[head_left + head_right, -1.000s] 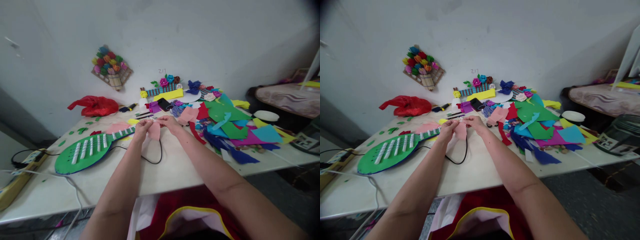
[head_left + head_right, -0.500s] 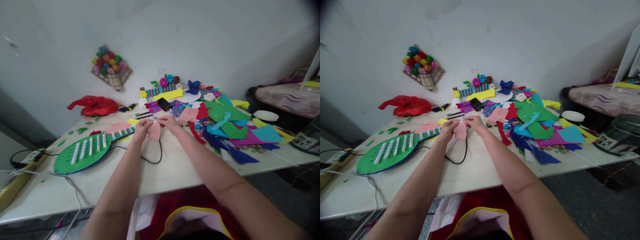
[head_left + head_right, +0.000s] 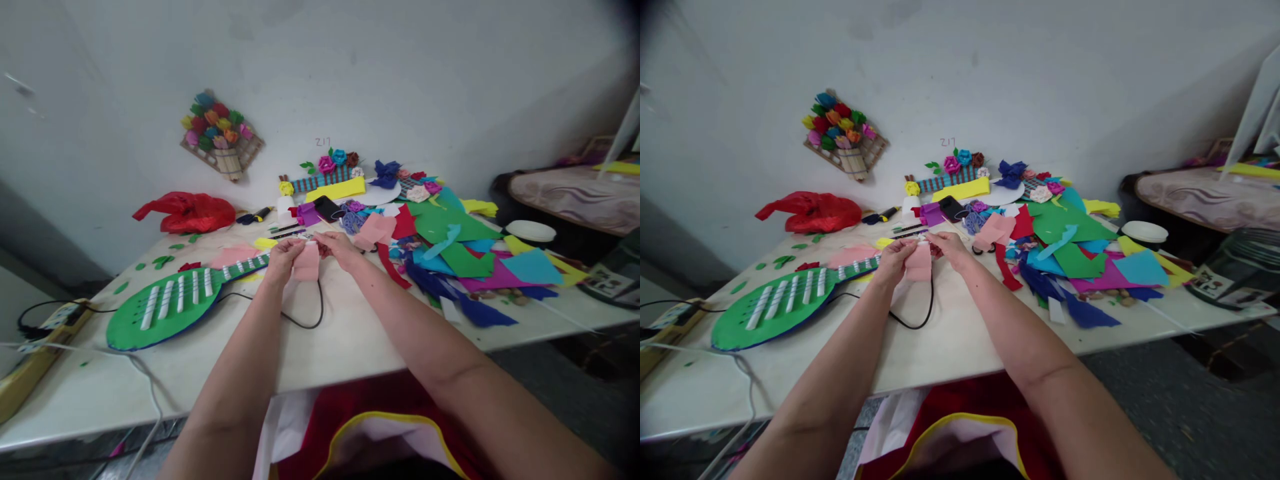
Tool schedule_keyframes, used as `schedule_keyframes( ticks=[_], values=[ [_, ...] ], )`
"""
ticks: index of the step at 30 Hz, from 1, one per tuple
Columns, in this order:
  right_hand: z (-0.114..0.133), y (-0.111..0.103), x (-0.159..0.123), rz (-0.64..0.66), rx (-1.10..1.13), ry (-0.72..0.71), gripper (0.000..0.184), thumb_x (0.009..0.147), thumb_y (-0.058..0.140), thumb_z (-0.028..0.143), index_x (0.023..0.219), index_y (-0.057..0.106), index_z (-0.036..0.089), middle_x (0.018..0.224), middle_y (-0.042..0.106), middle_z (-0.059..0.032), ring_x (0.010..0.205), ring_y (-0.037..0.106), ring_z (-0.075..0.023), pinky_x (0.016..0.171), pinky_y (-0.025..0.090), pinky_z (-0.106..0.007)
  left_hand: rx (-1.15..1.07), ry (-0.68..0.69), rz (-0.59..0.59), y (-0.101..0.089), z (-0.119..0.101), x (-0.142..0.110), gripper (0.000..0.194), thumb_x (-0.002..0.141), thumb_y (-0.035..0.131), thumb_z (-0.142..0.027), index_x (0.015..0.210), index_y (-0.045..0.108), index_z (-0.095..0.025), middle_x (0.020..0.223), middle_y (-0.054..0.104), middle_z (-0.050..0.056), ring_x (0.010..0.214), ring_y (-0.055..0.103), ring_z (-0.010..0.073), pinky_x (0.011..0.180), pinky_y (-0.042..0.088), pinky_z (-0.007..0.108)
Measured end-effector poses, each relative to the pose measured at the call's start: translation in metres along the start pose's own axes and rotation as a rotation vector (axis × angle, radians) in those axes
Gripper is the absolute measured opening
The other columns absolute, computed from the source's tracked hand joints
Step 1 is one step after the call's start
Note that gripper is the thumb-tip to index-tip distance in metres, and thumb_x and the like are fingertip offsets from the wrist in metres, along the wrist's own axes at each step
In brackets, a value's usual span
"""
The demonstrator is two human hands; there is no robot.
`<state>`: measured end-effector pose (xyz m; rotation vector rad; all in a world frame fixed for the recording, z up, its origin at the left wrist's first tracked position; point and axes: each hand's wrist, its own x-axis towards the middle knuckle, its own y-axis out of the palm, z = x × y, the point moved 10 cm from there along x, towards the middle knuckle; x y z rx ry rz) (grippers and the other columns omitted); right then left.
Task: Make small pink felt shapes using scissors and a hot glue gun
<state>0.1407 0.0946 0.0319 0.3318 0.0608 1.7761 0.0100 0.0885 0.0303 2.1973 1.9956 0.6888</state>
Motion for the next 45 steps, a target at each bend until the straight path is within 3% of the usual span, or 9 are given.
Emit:
schedule_keyframes(
  ticks=[16,24,45],
  values=[
    [0.0040,-0.0030,0.0015,-0.045,-0.091,-0.070,0.021,0.054,0.074,0.029,0.067,0.067,0.014,0.053,0.056,0.0029,0.045,0.047,-0.0065,0.047,0.040,-0.022,0.038,0.004,-0.025,-0.0028,0.0009,-0.0006,0.029,0.048,0.082,-0.029,0.067,0.067,-0.015,0.063,0.066,0.001,0.055,0.058,0.0107,0.056,0.043,0.023],
    [0.0021,0.0021,-0.0016,0.005,-0.031,-0.043,0.029,0.060,0.071,0.041,0.065,0.062,0.015,0.048,0.051,0.0039,0.044,0.045,-0.0072,0.042,0.034,-0.021,0.044,0.008,-0.022,-0.0021,0.0005,0.0007,0.031,0.045,0.083,-0.029,0.068,0.067,-0.014,0.063,0.067,0.001,0.056,0.059,0.0110,0.057,0.045,0.023],
    [0.0047,-0.0013,0.0007,-0.050,-0.109,-0.099,0.032,0.053,0.073,0.044,0.057,0.061,0.014,0.046,0.049,0.0040,0.043,0.042,-0.0067,0.045,0.034,-0.022,0.043,0.004,-0.010,-0.0001,0.0000,-0.0008,0.028,0.048,0.082,-0.029,0.068,0.068,-0.015,0.063,0.067,0.002,0.057,0.059,0.0114,0.057,0.045,0.023]
  ],
)
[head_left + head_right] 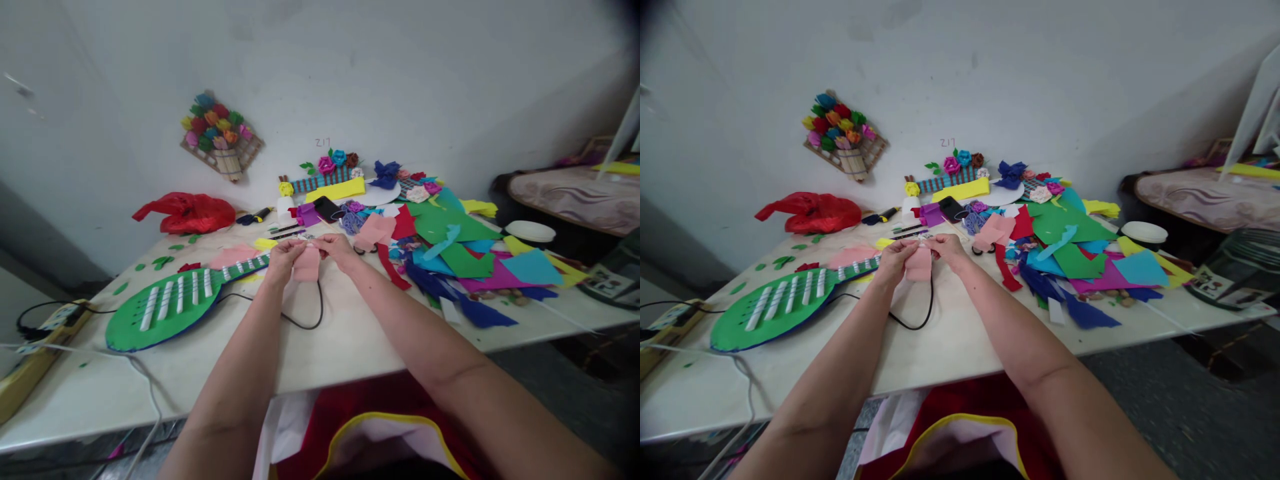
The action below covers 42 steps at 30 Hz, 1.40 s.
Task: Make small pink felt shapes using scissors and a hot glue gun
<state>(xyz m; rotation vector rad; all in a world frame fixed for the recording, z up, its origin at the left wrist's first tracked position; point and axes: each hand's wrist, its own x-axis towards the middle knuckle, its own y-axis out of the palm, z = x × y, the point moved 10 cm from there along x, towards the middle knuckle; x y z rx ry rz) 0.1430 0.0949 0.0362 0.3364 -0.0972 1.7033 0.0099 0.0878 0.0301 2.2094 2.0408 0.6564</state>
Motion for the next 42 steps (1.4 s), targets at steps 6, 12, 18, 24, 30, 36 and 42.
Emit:
schedule_keyframes(
  ticks=[6,12,18,24,30,36,42],
  values=[
    [0.001,0.000,-0.002,0.000,0.032,0.025,0.036,0.056,0.072,0.048,0.058,0.061,0.014,0.046,0.048,0.0039,0.043,0.042,-0.0067,0.043,0.033,-0.022,0.014,-0.001,-0.010,0.000,-0.001,-0.001,0.029,0.047,0.082,-0.029,0.068,0.067,-0.015,0.064,0.067,0.002,0.057,0.059,0.0117,0.058,0.045,0.024],
    [-0.007,0.001,-0.004,0.017,0.098,0.120,0.039,0.059,0.071,0.051,0.064,0.061,0.014,0.048,0.051,0.0023,0.042,0.044,-0.0073,0.038,0.032,-0.020,0.019,0.010,0.008,0.004,-0.004,-0.002,0.029,0.046,0.083,-0.028,0.066,0.067,-0.015,0.063,0.067,0.001,0.057,0.059,0.0105,0.058,0.044,0.023],
    [-0.012,0.001,-0.007,0.008,0.043,0.196,0.035,0.060,0.072,0.044,0.052,0.052,0.016,0.041,0.047,0.0027,0.035,0.039,-0.0069,0.033,0.027,-0.021,0.041,0.037,0.030,0.004,-0.004,-0.001,0.030,0.047,0.082,-0.030,0.069,0.068,-0.015,0.063,0.067,0.001,0.057,0.058,0.0103,0.057,0.044,0.022],
    [-0.013,0.001,-0.007,0.014,0.053,0.226,0.034,0.063,0.069,0.044,0.054,0.053,0.016,0.041,0.048,0.0025,0.033,0.039,-0.0068,0.031,0.025,-0.021,0.082,0.047,0.039,0.004,-0.004,0.000,0.030,0.049,0.081,-0.031,0.070,0.068,-0.015,0.063,0.066,0.001,0.056,0.056,0.0101,0.056,0.042,0.022],
    [-0.016,0.003,-0.011,0.026,0.029,0.299,0.032,0.067,0.066,0.036,0.051,0.046,0.017,0.035,0.040,0.0048,0.030,0.032,-0.0055,0.029,0.016,-0.020,0.135,0.062,0.082,0.010,-0.005,-0.002,0.027,0.054,0.079,-0.032,0.072,0.068,-0.014,0.058,0.062,0.000,0.049,0.051,0.0077,0.049,0.036,0.020],
    [-0.015,0.005,-0.014,0.064,0.015,0.336,0.025,0.072,0.060,0.027,0.055,0.045,0.016,0.036,0.040,0.0054,0.030,0.033,-0.0051,0.029,0.016,-0.019,0.174,0.084,0.088,0.015,-0.010,-0.004,0.029,0.054,0.079,-0.033,0.071,0.067,-0.013,0.055,0.061,0.000,0.048,0.049,0.0068,0.048,0.035,0.019],
    [-0.028,0.007,-0.017,0.154,-0.030,0.481,0.025,0.077,0.055,0.029,0.058,0.045,0.016,0.038,0.042,0.0041,0.029,0.029,-0.0038,0.030,0.013,-0.018,0.210,0.102,0.098,0.016,-0.011,-0.004,0.030,0.053,0.079,-0.034,0.071,0.067,-0.013,0.059,0.064,0.001,0.051,0.052,0.0087,0.049,0.038,0.020]
  ],
)
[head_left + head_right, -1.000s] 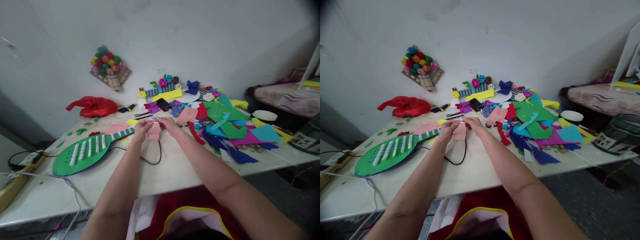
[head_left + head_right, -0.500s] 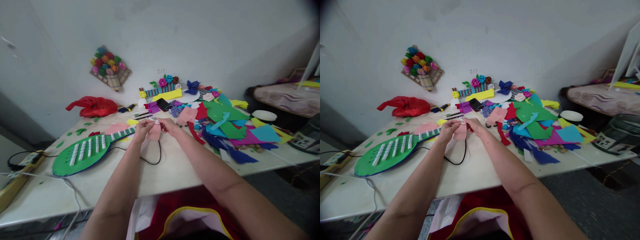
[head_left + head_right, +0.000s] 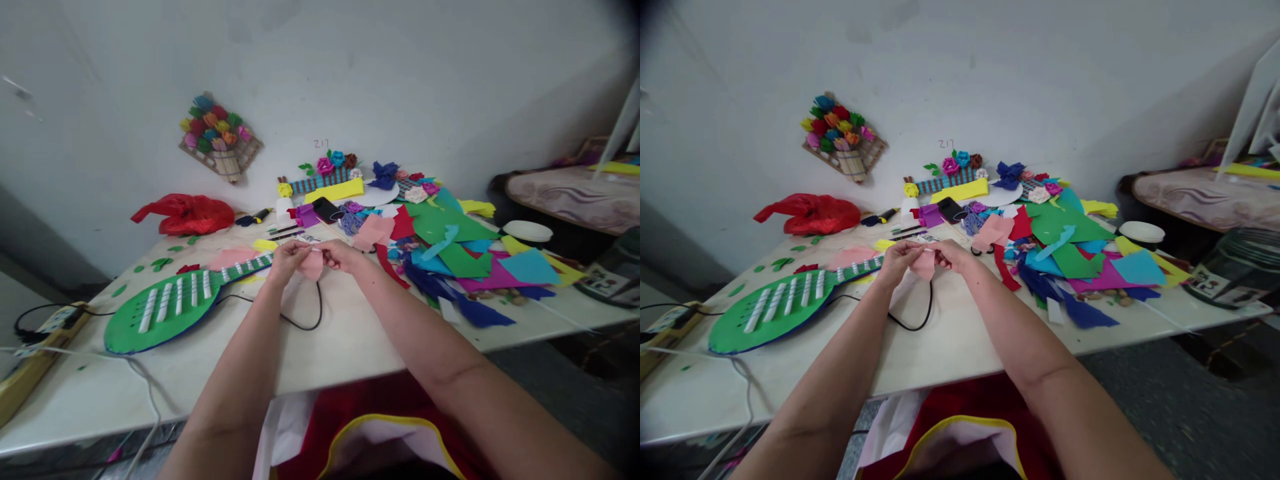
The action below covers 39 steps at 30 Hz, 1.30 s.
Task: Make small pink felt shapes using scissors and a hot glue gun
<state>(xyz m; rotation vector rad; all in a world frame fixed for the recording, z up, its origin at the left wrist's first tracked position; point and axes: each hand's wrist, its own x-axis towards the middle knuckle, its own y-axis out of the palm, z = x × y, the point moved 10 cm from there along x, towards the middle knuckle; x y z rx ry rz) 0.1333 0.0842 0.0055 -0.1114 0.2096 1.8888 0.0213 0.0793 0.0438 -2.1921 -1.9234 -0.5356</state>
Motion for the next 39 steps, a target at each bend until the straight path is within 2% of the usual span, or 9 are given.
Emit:
schedule_keyframes(
  ticks=[3,9,14,21,28,34,39],
  values=[
    [-0.004,-0.001,0.003,0.011,0.010,0.026,0.025,0.077,0.055,0.029,0.058,0.045,0.016,0.039,0.042,0.0039,0.029,0.028,-0.0037,0.030,0.014,-0.018,0.010,-0.005,0.004,0.000,0.001,0.000,0.030,0.053,0.079,-0.034,0.072,0.068,-0.013,0.060,0.064,0.002,0.052,0.052,0.0089,0.050,0.039,0.021],
    [-0.003,-0.005,0.006,-0.020,0.055,-0.018,0.024,0.073,0.062,0.028,0.059,0.045,0.015,0.039,0.040,0.0059,0.031,0.026,-0.0022,0.032,0.013,-0.017,0.012,-0.010,-0.005,0.000,-0.001,0.000,0.031,0.053,0.079,-0.033,0.072,0.067,-0.013,0.059,0.062,0.001,0.054,0.053,0.0088,0.053,0.040,0.021],
    [0.003,0.000,0.003,0.027,0.043,-0.055,0.026,0.071,0.063,0.029,0.059,0.046,0.015,0.039,0.037,0.0071,0.031,0.020,-0.0010,0.033,0.010,-0.018,-0.007,-0.019,0.013,0.000,-0.001,0.000,0.031,0.054,0.079,-0.033,0.074,0.066,-0.013,0.060,0.063,0.001,0.054,0.054,0.0090,0.055,0.041,0.021],
    [0.010,0.001,-0.001,0.028,0.056,-0.105,0.028,0.064,0.069,0.030,0.059,0.045,0.016,0.039,0.035,0.0086,0.033,0.019,-0.0012,0.035,0.009,-0.019,-0.041,-0.036,0.019,-0.002,0.002,0.000,0.029,0.054,0.080,-0.031,0.073,0.066,-0.013,0.062,0.065,0.001,0.057,0.056,0.0098,0.057,0.041,0.022],
    [0.013,0.001,-0.001,0.026,0.049,-0.146,0.029,0.064,0.067,0.031,0.056,0.044,0.017,0.038,0.034,0.0086,0.032,0.022,-0.0021,0.035,0.010,-0.019,-0.034,-0.084,0.061,-0.001,0.005,-0.002,0.030,0.054,0.079,-0.031,0.076,0.066,-0.014,0.062,0.064,0.001,0.053,0.053,0.0094,0.052,0.038,0.021],
    [0.017,0.005,-0.004,0.037,0.038,-0.187,0.036,0.058,0.073,0.037,0.055,0.043,0.017,0.038,0.032,0.0095,0.033,0.022,-0.0020,0.034,0.010,-0.020,-0.101,-0.096,0.045,-0.005,0.009,-0.001,0.035,0.063,0.069,-0.047,0.073,0.067,-0.013,0.054,0.055,-0.001,0.048,0.047,0.0082,0.046,0.033,0.021],
    [0.020,0.003,-0.002,0.017,-0.001,-0.256,0.036,0.061,0.072,0.040,0.057,0.044,0.017,0.040,0.036,0.0083,0.034,0.026,-0.0026,0.034,0.013,-0.020,-0.059,-0.091,0.053,-0.004,0.007,0.000,0.028,0.059,0.074,-0.039,0.068,0.064,-0.014,0.053,0.055,-0.002,0.045,0.042,0.0057,0.044,0.028,0.019]
  ],
)
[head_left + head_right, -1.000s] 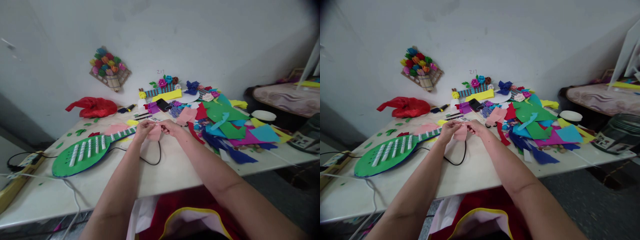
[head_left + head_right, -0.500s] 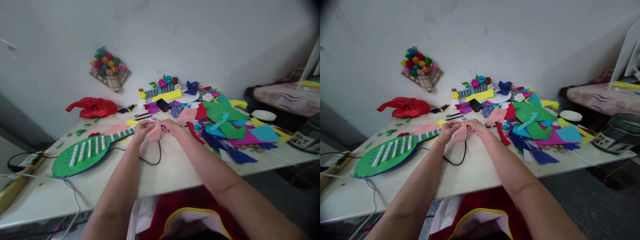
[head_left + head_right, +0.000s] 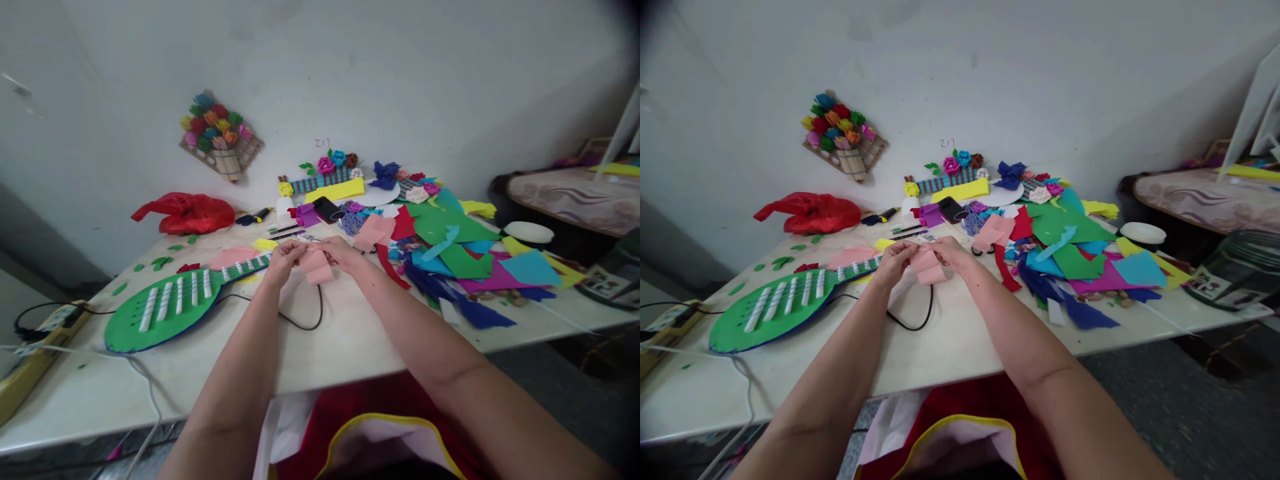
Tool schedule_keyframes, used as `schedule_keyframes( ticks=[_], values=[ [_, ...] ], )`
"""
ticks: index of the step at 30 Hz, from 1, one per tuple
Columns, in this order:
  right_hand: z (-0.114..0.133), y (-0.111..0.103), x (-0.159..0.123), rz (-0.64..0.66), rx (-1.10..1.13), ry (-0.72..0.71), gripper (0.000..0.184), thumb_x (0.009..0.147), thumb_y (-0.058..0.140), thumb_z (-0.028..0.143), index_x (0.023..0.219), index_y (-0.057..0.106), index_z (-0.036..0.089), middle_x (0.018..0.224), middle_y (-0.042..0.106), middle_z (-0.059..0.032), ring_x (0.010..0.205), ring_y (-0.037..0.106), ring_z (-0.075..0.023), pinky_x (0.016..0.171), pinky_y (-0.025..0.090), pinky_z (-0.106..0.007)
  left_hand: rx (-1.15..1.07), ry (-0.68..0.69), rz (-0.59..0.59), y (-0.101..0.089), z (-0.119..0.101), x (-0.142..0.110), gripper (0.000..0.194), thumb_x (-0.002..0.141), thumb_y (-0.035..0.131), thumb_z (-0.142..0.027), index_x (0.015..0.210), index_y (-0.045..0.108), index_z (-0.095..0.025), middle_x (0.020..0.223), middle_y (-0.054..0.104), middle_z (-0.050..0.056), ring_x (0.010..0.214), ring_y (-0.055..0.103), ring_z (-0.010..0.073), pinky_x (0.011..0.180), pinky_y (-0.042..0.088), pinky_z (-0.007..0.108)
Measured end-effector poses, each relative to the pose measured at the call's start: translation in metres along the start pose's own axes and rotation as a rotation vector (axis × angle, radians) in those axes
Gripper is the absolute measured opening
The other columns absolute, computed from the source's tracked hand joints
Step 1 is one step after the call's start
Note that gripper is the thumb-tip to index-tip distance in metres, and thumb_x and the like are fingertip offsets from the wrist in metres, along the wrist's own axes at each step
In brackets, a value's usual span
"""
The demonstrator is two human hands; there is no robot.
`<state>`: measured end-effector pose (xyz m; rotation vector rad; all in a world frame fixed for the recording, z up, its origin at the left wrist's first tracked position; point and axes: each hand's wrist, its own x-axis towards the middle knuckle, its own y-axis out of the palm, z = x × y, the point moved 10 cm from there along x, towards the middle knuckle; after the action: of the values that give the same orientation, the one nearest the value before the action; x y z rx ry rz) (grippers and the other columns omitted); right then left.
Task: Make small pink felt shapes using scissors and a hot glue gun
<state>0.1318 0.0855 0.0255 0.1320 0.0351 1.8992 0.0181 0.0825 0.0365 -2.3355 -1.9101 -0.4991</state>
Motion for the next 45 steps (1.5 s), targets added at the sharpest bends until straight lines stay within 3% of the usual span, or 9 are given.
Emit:
schedule_keyframes(
  ticks=[6,15,26,45],
  values=[
    [0.003,-0.006,0.000,-0.054,-0.055,-0.032,0.038,0.063,0.070,0.040,0.055,0.041,0.018,0.040,0.037,0.0080,0.034,0.027,-0.0030,0.035,0.015,-0.020,0.026,-0.026,0.031,0.002,-0.001,-0.001,0.030,0.058,0.076,-0.038,0.070,0.063,-0.015,0.053,0.055,-0.002,0.044,0.044,0.0057,0.044,0.030,0.019],
    [0.003,-0.004,-0.002,-0.004,-0.006,-0.008,0.037,0.062,0.071,0.040,0.056,0.042,0.017,0.042,0.038,0.0079,0.034,0.027,-0.0023,0.036,0.014,-0.020,0.100,-0.010,0.020,0.006,-0.011,-0.002,0.036,0.056,0.077,-0.043,0.073,0.063,-0.014,0.057,0.060,-0.001,0.049,0.050,0.0075,0.049,0.039,0.021],
    [-0.006,-0.004,-0.002,0.034,0.065,0.088,0.035,0.057,0.074,0.035,0.056,0.044,0.016,0.039,0.036,0.0086,0.034,0.023,-0.0017,0.035,0.011,-0.019,0.185,0.014,0.001,0.008,-0.013,-0.001,0.036,0.056,0.076,-0.044,0.069,0.063,-0.013,0.052,0.056,-0.002,0.045,0.044,0.0069,0.045,0.033,0.020],
    [-0.007,-0.002,0.002,0.075,0.093,0.050,0.038,0.058,0.074,0.038,0.059,0.042,0.017,0.041,0.036,0.0094,0.034,0.023,-0.0022,0.036,0.012,-0.019,0.147,0.000,0.009,0.010,-0.019,-0.003,0.036,0.052,0.079,-0.039,0.071,0.065,-0.012,0.056,0.062,0.001,0.048,0.051,0.0086,0.046,0.038,0.021]
  ],
)
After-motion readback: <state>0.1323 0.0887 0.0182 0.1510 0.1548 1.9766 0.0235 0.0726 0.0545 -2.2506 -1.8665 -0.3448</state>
